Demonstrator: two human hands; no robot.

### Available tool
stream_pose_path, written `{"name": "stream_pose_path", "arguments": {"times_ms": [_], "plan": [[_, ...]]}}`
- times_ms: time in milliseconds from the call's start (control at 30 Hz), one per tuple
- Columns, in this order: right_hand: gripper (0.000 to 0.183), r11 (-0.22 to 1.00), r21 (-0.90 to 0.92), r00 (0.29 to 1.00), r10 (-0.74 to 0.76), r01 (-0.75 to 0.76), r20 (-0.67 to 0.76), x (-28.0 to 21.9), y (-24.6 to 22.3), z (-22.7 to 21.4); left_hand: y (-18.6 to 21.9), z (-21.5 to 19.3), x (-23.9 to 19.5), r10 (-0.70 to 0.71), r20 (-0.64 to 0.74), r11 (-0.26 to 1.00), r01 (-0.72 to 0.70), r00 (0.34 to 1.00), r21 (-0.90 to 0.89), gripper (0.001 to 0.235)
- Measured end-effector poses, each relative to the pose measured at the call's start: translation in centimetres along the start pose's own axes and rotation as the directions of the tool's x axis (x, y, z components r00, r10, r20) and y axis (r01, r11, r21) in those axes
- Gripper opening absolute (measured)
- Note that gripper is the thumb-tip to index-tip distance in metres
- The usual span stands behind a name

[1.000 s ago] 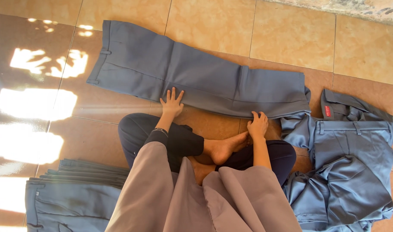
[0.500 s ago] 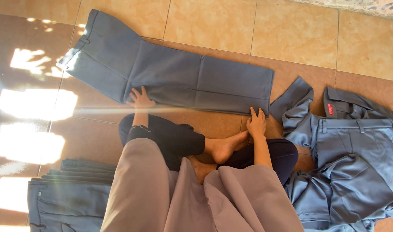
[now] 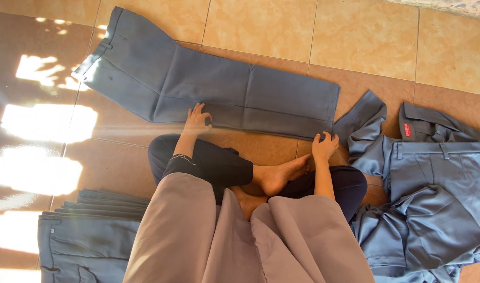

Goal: The person sits on a tiled floor and folds gray trousers by hand. They smooth the fabric, fold the legs together, fold the pants in half lengthwise, and then fold them into a compact rectangle. The folded pants are placed on a growing stack to the left, and the person repeats the process with additional pairs from a pile on the right.

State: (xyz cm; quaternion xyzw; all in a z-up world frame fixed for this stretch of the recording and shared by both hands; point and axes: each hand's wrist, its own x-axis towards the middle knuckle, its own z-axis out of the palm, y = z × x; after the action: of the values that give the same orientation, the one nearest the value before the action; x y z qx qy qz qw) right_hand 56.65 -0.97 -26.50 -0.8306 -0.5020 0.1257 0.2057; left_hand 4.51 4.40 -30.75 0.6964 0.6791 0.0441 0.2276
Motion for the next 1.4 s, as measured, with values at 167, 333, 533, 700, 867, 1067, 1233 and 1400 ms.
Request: {"name": "stream_pose_path", "arguments": {"times_ms": [167, 333, 533, 700, 867, 1067, 1233, 1400], "plan": [[0.05, 1.0, 0.004, 0.997, -0.026, 0.026, 0.073, -0.2, -0.4, -0.5, -0.6, 1.0, 0.3, 0.009, -0.085, 0.998, -0.014, 0.996, -0.058, 0.01], [0.053, 0.987, -0.14, 0.997, -0.078, 0.08, 0.026, 0.1, 0.7, 0.3, 0.5, -0.6, -0.8, 0.016, -0.144, 0.991, -0.035, 0.989, -0.128, 0.011], [0.047, 0.986, -0.146, 0.996, -0.082, 0.085, 0.027, 0.1, 1.4, 0.6, 0.1, -0.5, -0.7, 0.063, -0.223, 0.984, -0.098, 0.973, -0.149, 0.013], [0.055, 0.985, 0.172, 0.999, 0.029, -0.035, 0.036, 1.3, 2.8, 2.4, 0.1, -0.4, -0.8, 0.062, -0.248, 0.982, -0.104, 0.967, -0.16, 0.013], [0.036, 0.945, 0.313, 0.979, 0.142, -0.091, -0.145, 1.6, 2.7, 1.6, 0.3, -1.1, -0.9, 0.074, -0.312, 0.97, -0.141, 0.947, -0.198, 0.013], [0.035, 0.951, 0.287, 0.957, 0.186, -0.118, -0.221, 2.8, 5.6, 4.0, 0.3, -0.8, -0.8, 0.102, -0.244, 0.981, -0.137, 0.964, -0.134, 0.01], [0.053, 0.917, 0.294, 0.962, 0.268, -0.269, 0.046, 0.9, 2.2, 1.1, -0.9, 1.2, 0.3, 0.084, -0.147, 0.995, -0.09, 0.986, -0.037, 0.01], [0.056, 0.924, 0.234, 0.943, 0.258, -0.304, 0.21, 1.0, 1.2, -0.2, -1.3, 2.1, 0.6, 0.023, -0.096, 1.0, -0.022, 0.995, 0.004, 0.017]]}}
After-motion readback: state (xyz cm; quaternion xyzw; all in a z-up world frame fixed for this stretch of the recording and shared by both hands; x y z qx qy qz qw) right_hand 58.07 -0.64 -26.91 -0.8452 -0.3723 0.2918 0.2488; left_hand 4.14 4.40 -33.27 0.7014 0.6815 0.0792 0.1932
